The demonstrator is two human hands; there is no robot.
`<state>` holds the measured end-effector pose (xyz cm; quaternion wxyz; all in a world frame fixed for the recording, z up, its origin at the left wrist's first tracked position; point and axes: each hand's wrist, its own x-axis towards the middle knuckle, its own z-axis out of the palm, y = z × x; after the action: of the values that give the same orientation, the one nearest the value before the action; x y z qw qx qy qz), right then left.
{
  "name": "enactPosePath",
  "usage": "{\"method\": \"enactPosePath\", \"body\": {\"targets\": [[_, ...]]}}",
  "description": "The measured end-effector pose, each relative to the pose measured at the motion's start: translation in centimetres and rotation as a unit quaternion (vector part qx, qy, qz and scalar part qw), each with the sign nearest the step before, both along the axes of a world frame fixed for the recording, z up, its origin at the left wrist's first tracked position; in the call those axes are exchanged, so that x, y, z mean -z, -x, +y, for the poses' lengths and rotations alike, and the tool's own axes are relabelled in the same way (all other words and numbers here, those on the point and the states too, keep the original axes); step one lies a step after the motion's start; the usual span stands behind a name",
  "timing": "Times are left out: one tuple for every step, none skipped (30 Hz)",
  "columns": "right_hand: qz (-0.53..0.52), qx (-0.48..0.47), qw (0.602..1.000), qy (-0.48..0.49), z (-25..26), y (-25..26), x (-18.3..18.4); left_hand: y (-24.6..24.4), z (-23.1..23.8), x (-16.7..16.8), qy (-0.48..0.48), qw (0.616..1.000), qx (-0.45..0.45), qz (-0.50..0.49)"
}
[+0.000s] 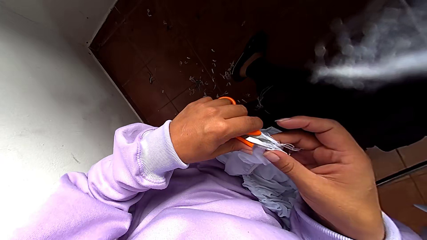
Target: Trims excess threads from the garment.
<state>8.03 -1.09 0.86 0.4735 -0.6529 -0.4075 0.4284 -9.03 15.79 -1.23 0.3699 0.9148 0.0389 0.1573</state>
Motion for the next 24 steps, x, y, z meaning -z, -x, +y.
{"method": "enactPosePath", "body": {"targets": [[0.001, 0.0, 1.0, -0.001, 0.0, 0.0, 0.0, -0.1, 0.0, 0.0, -0.001, 1.0, 0.001, 0.0], [0.003, 0.0, 1.0, -0.002, 0.0, 0.0, 0.0, -0.1, -0.1, 0.0, -0.001, 1.0, 0.002, 0.0], [0.003, -0.001, 1.0, -0.003, 0.1, 0.0, 0.0, -0.2, -0.1, 0.0, -0.001, 1.0, 0.004, -0.001], [0.004, -0.003, 1.0, -0.003, 0.1, 0.0, 0.0, -0.2, -0.1, 0.1, 0.001, 1.0, 0.007, -0.004], [0.005, -0.004, 1.0, -0.004, 0.1, 0.0, 0.0, -0.2, -0.1, 0.1, 0.009, 1.0, 0.008, -0.01], [0.005, -0.004, 1.0, -0.005, 0.1, 0.0, 0.0, -0.3, 0.0, 0.2, 0.023, 1.0, 0.007, -0.018], [0.005, -0.004, 1.0, -0.004, 0.1, 0.1, 0.1, -0.3, 0.1, 0.4, 0.046, 0.999, 0.003, -0.028], [0.003, -0.003, 1.0, -0.004, 0.1, 0.1, 0.1, -0.4, 0.2, 0.6, 0.082, 0.996, -0.004, -0.042], [0.001, -0.003, 1.0, -0.004, 0.1, 0.1, 0.1, -0.5, 0.3, 0.8, 0.132, 0.99, -0.013, -0.055], [-0.002, -0.004, 1.0, -0.004, 0.1, 0.1, 0.2, -0.6, 0.4, 1.0, 0.191, 0.98, -0.02, -0.06], [-0.006, -0.007, 1.0, -0.005, 0.1, 0.1, 0.2, -0.7, 0.4, 1.1, 0.249, 0.967, -0.019, -0.052], [-0.005, -0.013, 1.0, -0.009, 0.1, 0.1, 0.2, -0.8, 0.2, 1.3, 0.305, 0.952, -0.01, -0.037], [0.001, -0.021, 1.0, -0.019, 0.1, 0.0, 0.2, -0.9, 0.1, 1.4, 0.354, 0.935, 0.007, -0.018], [0.013, -0.025, 0.999, -0.036, 0.1, -0.1, 0.2, -1.0, -0.2, 1.7, 0.385, 0.923, 0.016, -0.007], [0.021, -0.021, 0.998, -0.049, 0.2, -0.2, 0.3, -1.1, -0.5, 1.9, 0.4, 0.916, 0.021, -0.004], [0.027, -0.01, 0.998, -0.06, 0.2, -0.3, 0.4, -1.2, -0.7, 2.0, 0.402, 0.915, 0.026, -0.014], [0.032, 0.008, 0.997, -0.07, 0.1, -0.5, 0.5, -1.2, -1.0, 2.1, 0.392, 0.919, 0.024, -0.03], [0.031, 0.031, 0.996, -0.082, 0.1, -0.6, 0.7, -1.1, -1.2, 2.1, 0.373, 0.926, 0.016, -0.05], [0.019, 0.056, 0.994, -0.094, 0.2, -0.7, 0.9, -1.0, -1.3, 2.1, 0.347, 0.935, 0.005, -0.069], [0.005, 0.08, 0.991, -0.105, 0.4, -0.9, 1.1, -0.9, -1.5, 2.0, 0.318, 0.944, -0.004, -0.083], [-0.015, 0.1, 0.988, -0.115, 0.6, -1.0, 1.3, -0.8, -1.6, 1.9, 0.29, 0.952, -0.013, -0.093], [-0.036, 0.118, 0.984, -0.125, 0.8, -1.2, 1.6, -0.6, -1.7, 1.7, 0.267, 0.958, -0.022, -0.099], [-0.059, 0.137, 0.98, -0.133, 1.1, -1.4, 1.8, -0.5, -1.9, 1.5, 0.247, 0.963, -0.031, -0.102], [-0.082, 0.155, 0.975, -0.139, 1.3, -1.5, 2.0, -0.4, -2.0, 1.3, 0.229, 0.967, -0.041, -0.104]]}}
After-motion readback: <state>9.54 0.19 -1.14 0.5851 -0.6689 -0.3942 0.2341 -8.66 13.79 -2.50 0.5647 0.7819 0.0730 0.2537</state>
